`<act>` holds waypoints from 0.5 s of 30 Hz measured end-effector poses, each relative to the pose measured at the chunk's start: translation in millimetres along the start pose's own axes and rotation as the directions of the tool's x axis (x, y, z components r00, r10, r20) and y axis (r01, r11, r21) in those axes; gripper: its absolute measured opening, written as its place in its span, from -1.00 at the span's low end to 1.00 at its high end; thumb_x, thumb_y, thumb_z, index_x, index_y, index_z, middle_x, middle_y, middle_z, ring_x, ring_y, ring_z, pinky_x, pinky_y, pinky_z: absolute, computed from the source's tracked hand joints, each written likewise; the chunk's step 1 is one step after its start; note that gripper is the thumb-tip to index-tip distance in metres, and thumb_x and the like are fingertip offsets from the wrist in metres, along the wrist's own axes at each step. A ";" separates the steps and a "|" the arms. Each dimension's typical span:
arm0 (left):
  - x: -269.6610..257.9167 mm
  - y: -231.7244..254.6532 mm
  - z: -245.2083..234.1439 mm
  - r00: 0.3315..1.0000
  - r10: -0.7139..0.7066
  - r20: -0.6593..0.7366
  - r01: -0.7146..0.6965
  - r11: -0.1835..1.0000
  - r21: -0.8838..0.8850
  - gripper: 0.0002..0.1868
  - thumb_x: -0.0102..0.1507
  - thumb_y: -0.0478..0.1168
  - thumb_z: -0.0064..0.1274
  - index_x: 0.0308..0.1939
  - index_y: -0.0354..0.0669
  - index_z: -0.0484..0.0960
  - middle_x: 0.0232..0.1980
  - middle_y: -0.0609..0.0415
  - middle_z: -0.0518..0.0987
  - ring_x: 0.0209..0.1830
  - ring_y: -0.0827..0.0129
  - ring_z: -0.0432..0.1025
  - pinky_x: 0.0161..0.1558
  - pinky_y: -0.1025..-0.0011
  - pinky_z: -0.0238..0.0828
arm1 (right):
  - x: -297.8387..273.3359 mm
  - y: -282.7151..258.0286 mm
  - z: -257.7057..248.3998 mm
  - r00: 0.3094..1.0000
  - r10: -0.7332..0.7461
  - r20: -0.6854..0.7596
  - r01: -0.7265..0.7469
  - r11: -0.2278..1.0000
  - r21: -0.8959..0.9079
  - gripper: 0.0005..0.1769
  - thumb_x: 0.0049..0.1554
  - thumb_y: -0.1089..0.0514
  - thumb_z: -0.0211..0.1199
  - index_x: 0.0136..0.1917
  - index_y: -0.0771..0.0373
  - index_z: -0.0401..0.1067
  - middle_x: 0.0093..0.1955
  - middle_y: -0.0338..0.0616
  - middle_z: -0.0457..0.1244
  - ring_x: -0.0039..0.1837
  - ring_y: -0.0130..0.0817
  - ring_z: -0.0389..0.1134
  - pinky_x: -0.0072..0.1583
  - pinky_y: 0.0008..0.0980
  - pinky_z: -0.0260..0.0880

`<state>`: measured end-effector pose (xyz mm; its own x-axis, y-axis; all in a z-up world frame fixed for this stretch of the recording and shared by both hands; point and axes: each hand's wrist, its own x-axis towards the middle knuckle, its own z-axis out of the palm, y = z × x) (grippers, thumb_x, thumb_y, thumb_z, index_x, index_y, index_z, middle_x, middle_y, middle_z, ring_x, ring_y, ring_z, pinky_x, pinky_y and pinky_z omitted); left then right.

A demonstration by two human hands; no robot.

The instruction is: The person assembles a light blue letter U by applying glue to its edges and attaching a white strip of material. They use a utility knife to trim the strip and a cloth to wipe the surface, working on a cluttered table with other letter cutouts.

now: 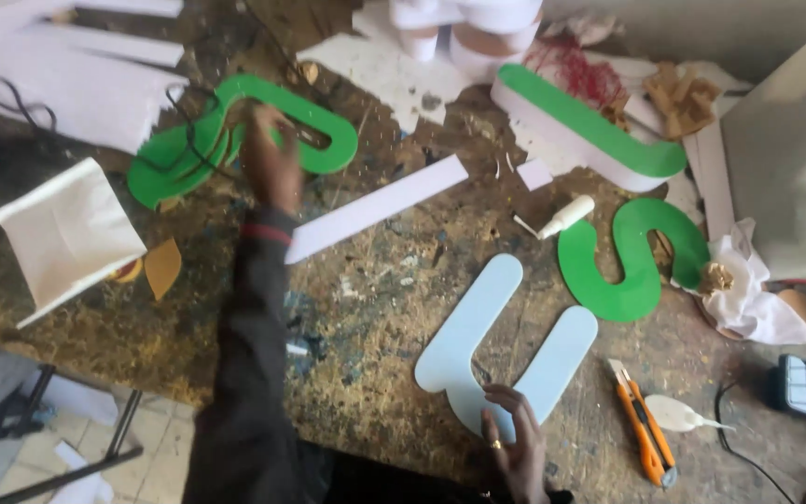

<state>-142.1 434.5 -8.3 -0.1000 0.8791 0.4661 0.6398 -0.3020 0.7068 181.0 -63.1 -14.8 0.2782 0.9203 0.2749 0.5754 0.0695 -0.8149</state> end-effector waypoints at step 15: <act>181.3 -275.1 -59.1 0.751 -0.653 -0.095 0.416 0.357 0.836 -0.32 0.77 -0.24 -0.27 0.88 -0.06 -0.26 0.90 -0.37 -0.13 0.90 -0.28 -0.17 0.81 -0.08 -0.30 | 20.9 7.6 -3.5 0.976 0.206 0.064 -0.207 0.978 0.002 -0.78 0.37 0.09 0.25 0.01 0.09 0.71 -0.07 -0.24 0.58 0.03 -0.46 0.66 0.12 -0.45 0.54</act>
<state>-381.3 655.2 -86.8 -0.5654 0.8226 -0.0608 0.8240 0.5665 0.0012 193.9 -44.7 -13.5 0.3416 0.9374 0.0677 0.5042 -0.1219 -0.8550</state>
